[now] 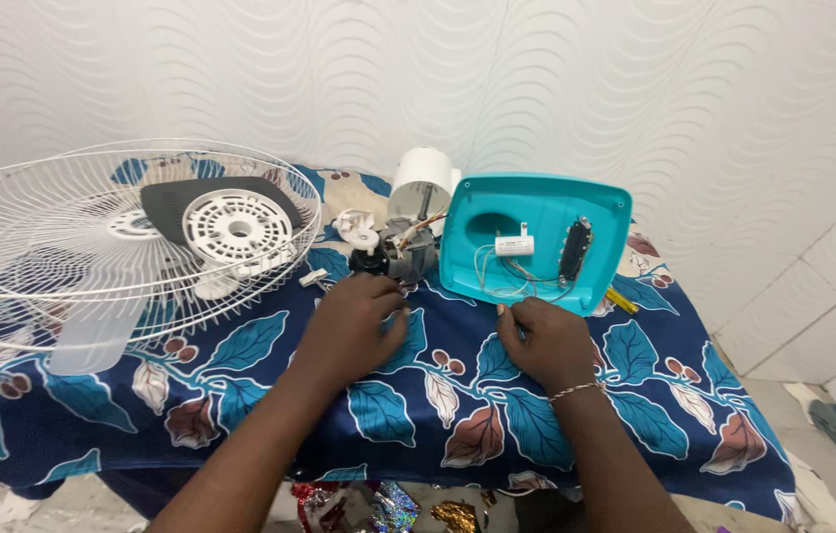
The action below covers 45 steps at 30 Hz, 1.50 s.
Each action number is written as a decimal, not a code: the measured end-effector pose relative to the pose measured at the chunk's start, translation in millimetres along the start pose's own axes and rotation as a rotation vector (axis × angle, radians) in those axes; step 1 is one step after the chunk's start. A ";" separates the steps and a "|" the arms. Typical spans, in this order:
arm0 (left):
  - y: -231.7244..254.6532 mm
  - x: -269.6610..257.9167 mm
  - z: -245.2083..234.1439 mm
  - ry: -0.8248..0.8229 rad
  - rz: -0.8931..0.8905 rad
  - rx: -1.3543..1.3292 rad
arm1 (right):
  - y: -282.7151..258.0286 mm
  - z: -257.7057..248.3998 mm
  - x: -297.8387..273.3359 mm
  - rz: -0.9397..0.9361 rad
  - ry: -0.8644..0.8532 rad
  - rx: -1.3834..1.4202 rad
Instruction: The person reassembles an electric fan by connecting wires inside the teal base housing, then attaching and securing the black rear cover with a screwdriver. The fan cage and motor assembly remain disassembled on the table.
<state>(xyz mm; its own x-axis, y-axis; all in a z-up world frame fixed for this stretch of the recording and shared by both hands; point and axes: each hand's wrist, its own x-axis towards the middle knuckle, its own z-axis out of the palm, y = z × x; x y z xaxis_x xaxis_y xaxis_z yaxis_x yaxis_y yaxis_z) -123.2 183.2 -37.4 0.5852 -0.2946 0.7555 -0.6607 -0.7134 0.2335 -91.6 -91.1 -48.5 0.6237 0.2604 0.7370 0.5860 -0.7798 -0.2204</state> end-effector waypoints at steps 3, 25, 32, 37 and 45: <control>-10.5 -16.4 -22.7 0.062 -0.148 0.053 | -0.2 1.0 -1.0 0.005 0.022 -0.017; -7.0 9.4 -86.9 0.110 -0.110 0.156 | 3.9 5.7 -0.8 0.081 -0.009 -0.023; -61.0 26.0 -144.5 -0.149 -0.581 0.567 | 7.0 7.4 -2.3 0.064 -0.023 -0.067; -106.1 10.4 -180.0 -0.396 -0.839 0.578 | 5.4 9.6 -2.3 0.104 -0.023 -0.077; -169.9 11.1 -179.9 -0.807 -0.811 0.448 | 4.4 8.6 -2.1 0.184 -0.069 -0.096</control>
<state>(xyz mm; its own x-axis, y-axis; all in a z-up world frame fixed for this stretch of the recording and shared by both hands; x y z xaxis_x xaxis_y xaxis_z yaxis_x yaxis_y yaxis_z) -89.1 415.5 41.4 0.9796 0.1406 -0.1434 0.1567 -0.9817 0.1083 -85.9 -90.2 -56.5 0.7511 0.1446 0.6441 0.4094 -0.8675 -0.2826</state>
